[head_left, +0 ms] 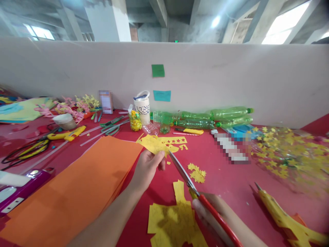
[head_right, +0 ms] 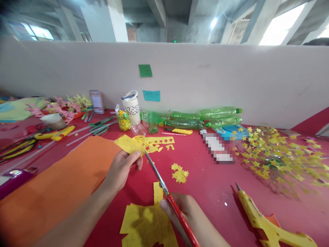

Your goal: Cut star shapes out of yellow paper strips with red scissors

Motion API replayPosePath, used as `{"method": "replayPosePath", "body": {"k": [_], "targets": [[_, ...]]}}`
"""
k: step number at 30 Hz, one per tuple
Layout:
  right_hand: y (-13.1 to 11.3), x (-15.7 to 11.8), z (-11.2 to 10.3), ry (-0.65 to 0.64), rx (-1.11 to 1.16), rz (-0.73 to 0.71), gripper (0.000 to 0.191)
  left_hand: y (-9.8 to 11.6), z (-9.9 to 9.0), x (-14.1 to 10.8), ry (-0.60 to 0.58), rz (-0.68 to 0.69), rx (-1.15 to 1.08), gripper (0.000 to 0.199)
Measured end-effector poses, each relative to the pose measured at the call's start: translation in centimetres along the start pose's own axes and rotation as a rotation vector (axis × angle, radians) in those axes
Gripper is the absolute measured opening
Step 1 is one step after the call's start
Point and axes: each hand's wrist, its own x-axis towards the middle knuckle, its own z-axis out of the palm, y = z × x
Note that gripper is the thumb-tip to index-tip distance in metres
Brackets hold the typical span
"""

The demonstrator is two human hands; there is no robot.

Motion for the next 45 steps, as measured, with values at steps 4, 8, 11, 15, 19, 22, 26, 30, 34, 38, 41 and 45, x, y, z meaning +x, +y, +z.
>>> {"method": "replayPosePath", "body": {"k": [4, 8, 11, 15, 19, 22, 26, 30, 34, 38, 41, 45], "targets": [[-0.4, 0.0, -0.3, 0.013, 0.003, -0.037, 0.059, 0.1, -0.3, 0.2, -0.015, -0.052, -0.004, 0.035], [-0.5, 0.0, -0.5, 0.003, 0.047, -0.078, 0.057, 0.5, -0.3, 0.2, -0.029, -0.082, -0.059, 0.031], [-0.2, 0.1, -0.2, 0.012, 0.045, -0.041, 0.057, 1.0, -0.2, 0.0, -0.099, -0.096, -0.036, 0.032], [-0.1, 0.1, 0.1, 0.017, 0.055, -0.009, 0.059, 1.1, -0.1, -0.1, -0.108, -0.097, -0.026, 0.027], [-0.5, -0.1, 0.0, -0.008, 0.062, -0.039, 0.056, 0.7, -0.1, 0.0, -0.087, -0.082, -0.089, 0.020], [-0.8, -0.4, -0.3, -0.028, 0.044, -0.092, 0.053, 0.6, -0.2, 0.1, -0.115, -0.078, -0.088, 0.024], [-1.0, -0.6, -0.7, -0.066, 0.002, -0.160, 0.049, 0.5, -0.3, 0.1, -0.146, -0.065, -0.120, 0.022], [-1.4, -0.6, -0.9, -0.116, 0.019, -0.156, 0.046, 0.2, -0.5, 0.2, -0.157, -0.064, -0.137, 0.020], [-1.8, -0.8, -1.0, -0.141, 0.018, -0.126, 0.047, 0.1, -0.7, 0.3, -0.168, -0.070, -0.147, 0.018], [-1.3, -0.8, -0.9, -0.121, -0.031, -0.109, 0.048, 0.0, -0.7, 0.3, -0.174, -0.078, -0.172, 0.017], [-0.5, -0.5, -0.7, -0.050, -0.028, -0.118, 0.049, 0.0, -0.7, 0.4, -0.173, -0.088, -0.181, 0.016], [0.0, 0.0, -0.4, 0.050, 0.003, -0.064, 0.052, 0.1, -0.7, 0.6, -0.165, -0.094, -0.168, 0.015]]}}
